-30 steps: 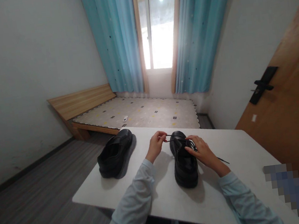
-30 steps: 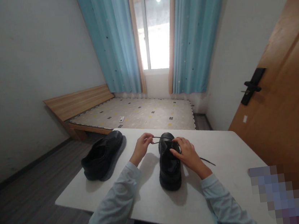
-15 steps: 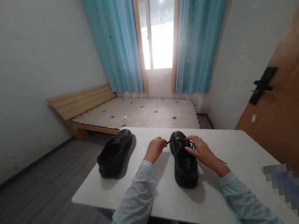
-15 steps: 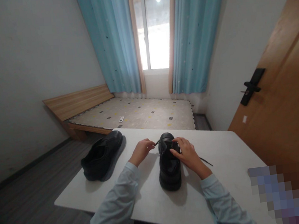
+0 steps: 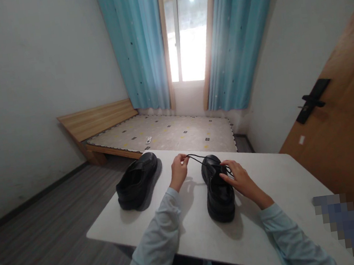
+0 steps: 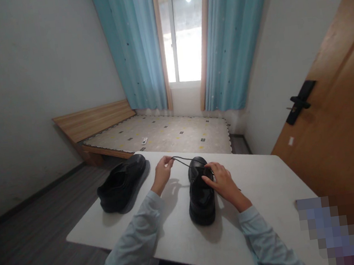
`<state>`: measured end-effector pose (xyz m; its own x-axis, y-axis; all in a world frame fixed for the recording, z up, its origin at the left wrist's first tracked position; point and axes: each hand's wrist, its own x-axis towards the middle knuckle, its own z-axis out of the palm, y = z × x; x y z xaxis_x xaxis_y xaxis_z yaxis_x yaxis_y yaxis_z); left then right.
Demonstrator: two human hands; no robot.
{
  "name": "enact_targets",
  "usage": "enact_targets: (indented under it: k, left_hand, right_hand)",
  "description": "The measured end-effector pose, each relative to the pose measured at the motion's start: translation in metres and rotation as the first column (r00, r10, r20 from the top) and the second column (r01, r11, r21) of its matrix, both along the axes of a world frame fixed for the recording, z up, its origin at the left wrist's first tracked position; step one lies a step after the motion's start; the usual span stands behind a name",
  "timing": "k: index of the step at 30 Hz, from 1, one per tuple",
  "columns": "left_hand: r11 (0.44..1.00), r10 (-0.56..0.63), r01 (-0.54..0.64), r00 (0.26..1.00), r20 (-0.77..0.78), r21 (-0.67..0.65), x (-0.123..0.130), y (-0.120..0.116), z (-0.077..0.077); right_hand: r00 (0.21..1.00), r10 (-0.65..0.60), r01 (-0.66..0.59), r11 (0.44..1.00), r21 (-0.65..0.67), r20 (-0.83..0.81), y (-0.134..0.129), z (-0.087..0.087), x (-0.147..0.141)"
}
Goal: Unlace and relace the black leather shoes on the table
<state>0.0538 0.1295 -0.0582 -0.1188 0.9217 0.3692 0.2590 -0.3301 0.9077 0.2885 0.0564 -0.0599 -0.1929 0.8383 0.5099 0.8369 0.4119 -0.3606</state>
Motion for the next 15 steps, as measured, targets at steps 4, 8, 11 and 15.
enact_targets:
  k: [4,8,11,15]
  left_hand:
    - [0.965,-0.225,0.26,0.846,0.483,-0.006,0.005,-0.003,0.003]
    - [0.884,-0.368,0.459,0.561,0.742,0.092,0.008,-0.009,0.009]
    - [0.849,-0.396,0.505,0.41,0.822,0.157,0.008,-0.011,0.012]
    - [0.854,-0.353,0.488,0.285,0.891,0.183,0.004,-0.009,0.013]
  right_hand:
    - [1.0,-0.007,0.007,1.0,0.003,-0.001,-0.001,0.0,0.001]
    - [1.0,-0.003,0.003,1.0,-0.018,-0.017,-0.001,0.0,0.002]
    - [1.0,-0.002,0.001,1.0,-0.015,-0.018,0.0,-0.001,0.002]
    - [1.0,-0.002,0.002,1.0,-0.013,-0.014,0.0,-0.003,0.003]
